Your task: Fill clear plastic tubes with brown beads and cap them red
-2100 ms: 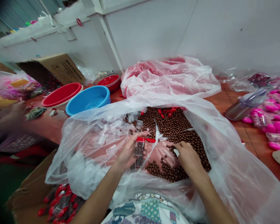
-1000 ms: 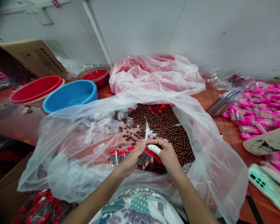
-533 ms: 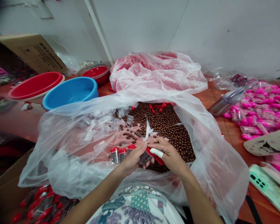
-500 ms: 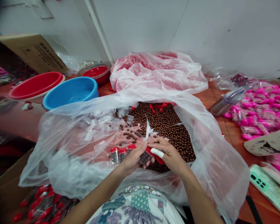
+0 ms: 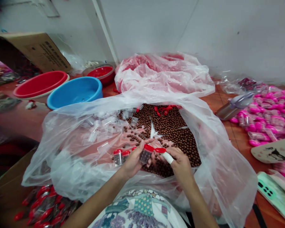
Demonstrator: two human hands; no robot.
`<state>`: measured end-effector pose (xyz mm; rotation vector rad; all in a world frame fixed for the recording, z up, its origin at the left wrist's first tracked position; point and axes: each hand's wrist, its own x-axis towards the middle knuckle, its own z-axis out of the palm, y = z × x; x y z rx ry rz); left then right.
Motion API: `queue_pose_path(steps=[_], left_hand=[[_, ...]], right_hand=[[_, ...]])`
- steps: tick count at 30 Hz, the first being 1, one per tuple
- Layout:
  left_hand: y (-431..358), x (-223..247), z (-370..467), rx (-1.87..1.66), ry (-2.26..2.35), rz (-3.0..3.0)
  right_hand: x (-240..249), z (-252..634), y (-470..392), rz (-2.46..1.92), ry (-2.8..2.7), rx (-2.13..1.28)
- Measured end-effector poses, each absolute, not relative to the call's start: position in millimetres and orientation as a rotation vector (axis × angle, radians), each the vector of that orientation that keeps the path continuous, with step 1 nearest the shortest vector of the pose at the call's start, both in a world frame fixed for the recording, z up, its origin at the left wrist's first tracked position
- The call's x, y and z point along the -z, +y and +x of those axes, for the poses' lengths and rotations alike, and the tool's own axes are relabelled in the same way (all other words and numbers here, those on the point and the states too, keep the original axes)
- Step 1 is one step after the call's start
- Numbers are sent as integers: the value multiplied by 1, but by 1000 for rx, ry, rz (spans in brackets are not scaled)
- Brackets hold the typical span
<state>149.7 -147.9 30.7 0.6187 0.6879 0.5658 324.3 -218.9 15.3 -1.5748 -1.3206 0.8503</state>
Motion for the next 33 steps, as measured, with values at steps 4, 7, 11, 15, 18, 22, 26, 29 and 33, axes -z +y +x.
queue_pose_path(steps=[4,7,11,15,18,22,26,29,33], left_hand=[[-153,-28,152,-596,704,657],[-154,-28,153,-644,682,640],[-154,-30,153,-590,725,598],[-154,-28,152,-586,757,649],[-154,-26,150,-589,743,711],[-152,-29,146,-606,850,887],[-154,-36,142,-639,949,1084],[-155,-37,139,-610,993,1160],[-156,-35,137,-597,1005,1164]], right_hand=[[-19,301,-218,-1517,-1253,-750],[-21,290,-216,-1502,-1482,-600],[-20,280,-215,-1588,-1841,-290],[-15,277,-213,-1633,-1969,-62],[-16,277,-210,-1596,-2013,19],[-21,276,-206,-1574,-2060,38],[-24,274,-203,-1606,-2122,20],[-24,273,-203,-1640,-2151,-15],[-25,275,-206,-1594,-2167,-140]])
